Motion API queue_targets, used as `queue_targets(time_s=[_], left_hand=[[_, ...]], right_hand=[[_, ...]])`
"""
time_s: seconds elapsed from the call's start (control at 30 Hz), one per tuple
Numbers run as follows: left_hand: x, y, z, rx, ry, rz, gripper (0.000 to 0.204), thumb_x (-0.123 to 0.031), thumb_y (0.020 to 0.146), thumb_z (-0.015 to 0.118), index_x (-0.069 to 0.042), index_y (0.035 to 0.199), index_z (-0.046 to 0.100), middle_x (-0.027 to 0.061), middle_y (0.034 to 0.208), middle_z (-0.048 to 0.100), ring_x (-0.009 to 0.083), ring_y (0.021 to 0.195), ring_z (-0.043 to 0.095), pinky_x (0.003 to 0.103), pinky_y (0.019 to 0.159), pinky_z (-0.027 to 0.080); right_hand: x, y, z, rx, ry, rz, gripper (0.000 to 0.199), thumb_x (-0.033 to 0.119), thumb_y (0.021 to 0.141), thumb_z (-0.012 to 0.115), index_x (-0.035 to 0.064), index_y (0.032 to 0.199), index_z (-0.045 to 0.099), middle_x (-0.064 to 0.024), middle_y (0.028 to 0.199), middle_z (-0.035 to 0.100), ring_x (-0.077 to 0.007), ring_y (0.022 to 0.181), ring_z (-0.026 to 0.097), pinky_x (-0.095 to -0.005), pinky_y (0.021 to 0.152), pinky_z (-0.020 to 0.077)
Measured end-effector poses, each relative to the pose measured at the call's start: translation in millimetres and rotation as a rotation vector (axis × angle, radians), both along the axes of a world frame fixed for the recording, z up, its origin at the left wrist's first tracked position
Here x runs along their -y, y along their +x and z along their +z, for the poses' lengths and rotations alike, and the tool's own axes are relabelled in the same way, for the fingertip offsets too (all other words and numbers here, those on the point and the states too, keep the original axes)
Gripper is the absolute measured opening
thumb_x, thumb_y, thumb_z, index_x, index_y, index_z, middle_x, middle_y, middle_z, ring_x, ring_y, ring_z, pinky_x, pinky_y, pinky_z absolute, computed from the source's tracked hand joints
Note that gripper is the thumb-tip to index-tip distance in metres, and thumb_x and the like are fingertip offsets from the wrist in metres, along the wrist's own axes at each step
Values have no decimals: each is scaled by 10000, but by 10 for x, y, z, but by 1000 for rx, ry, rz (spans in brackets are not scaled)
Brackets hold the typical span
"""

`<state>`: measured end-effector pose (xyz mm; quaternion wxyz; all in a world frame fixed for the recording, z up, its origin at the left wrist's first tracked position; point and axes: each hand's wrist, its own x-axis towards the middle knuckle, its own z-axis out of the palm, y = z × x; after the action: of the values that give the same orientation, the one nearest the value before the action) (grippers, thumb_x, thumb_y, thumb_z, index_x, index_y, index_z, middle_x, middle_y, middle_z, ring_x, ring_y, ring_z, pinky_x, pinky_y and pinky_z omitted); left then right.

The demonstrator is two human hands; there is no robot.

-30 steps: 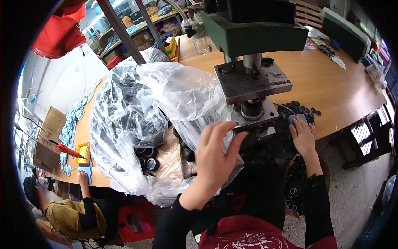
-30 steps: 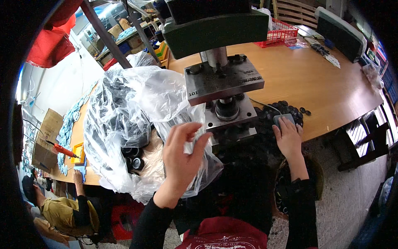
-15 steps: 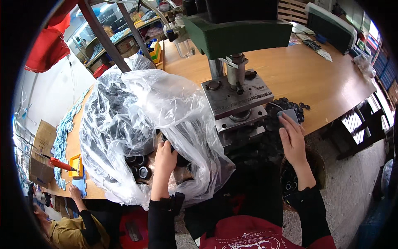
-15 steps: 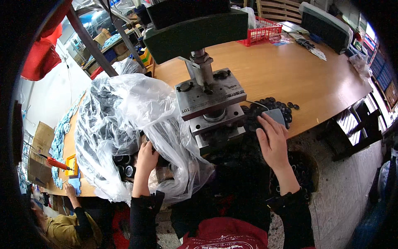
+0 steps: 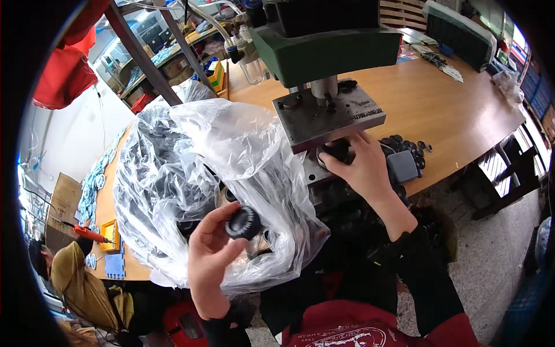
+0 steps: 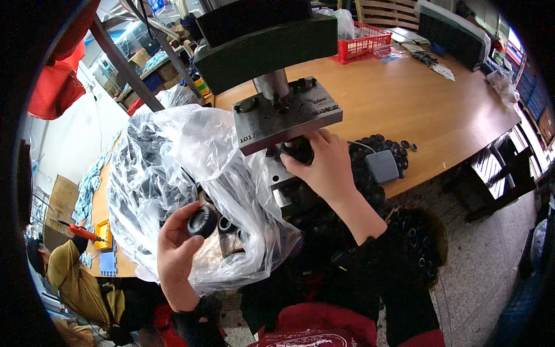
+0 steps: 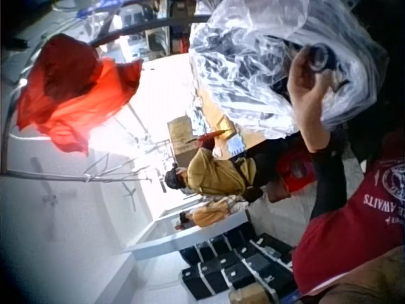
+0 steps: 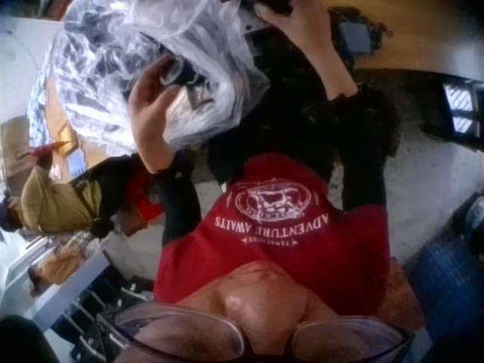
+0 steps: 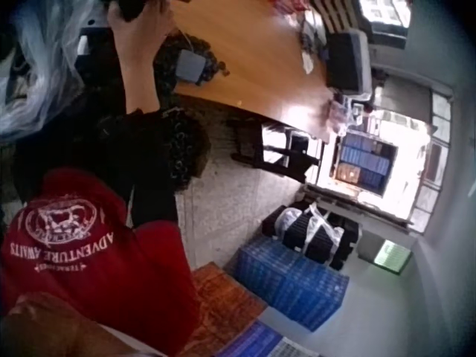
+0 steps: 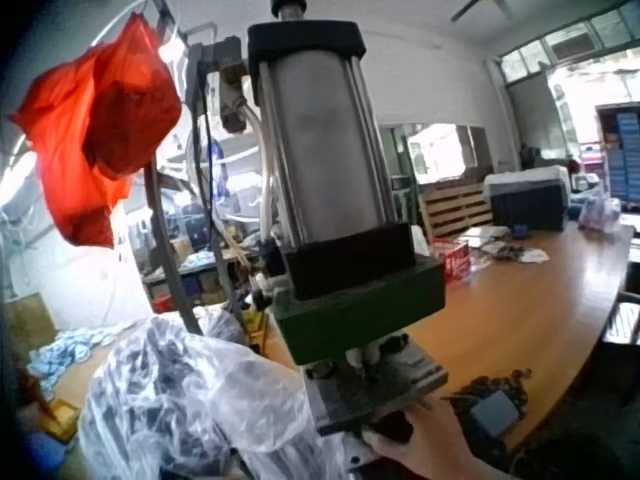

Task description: The person operates a manual press machine to process small black circular objects. They repeatedly pick up objects from a pile, place them into the machine's die, press the lever to activate the machine, and then remove the processed items, placing them into a separate container.

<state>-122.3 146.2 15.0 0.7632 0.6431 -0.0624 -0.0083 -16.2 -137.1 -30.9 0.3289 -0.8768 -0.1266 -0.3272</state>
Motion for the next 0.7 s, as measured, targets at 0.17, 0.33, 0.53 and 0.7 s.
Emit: queue_targets(time_s=[0.17,0.33,0.53,0.7], left_hand=[[810,157,48,96,240,-119,550,0,770,771,34,1251,505,87,1184,590,153,1093,585,303,974,477],[1286,738,-71,363,596,106,556,-147,737,804,36,1202,560,154,1122,612,273,991,630,346,876,498],[1349,690,0,501,858,180,508,-110,775,773,63,1207,569,138,1148,621,190,1017,627,311,912,483],[1221,654,-117,62,4,-109,517,-27,790,743,26,1239,491,87,1053,583,118,986,582,263,844,493]], right_hand=[[344,-555,-223,-2,216,-174,479,310,798,727,6,1136,576,-175,1102,572,-336,1037,562,-423,920,438],[1494,-1328,-1253,-337,223,-592,511,311,840,704,-7,1211,552,-185,1152,556,-350,1103,530,-427,969,423],[2544,-2147,-2106,-718,-51,-812,631,398,919,632,56,1410,434,-199,1418,420,-388,1302,396,-480,1058,369],[2540,-2159,-2130,-766,13,-811,535,350,959,585,64,1395,462,-187,1461,384,-369,1342,363,-458,1086,357]])
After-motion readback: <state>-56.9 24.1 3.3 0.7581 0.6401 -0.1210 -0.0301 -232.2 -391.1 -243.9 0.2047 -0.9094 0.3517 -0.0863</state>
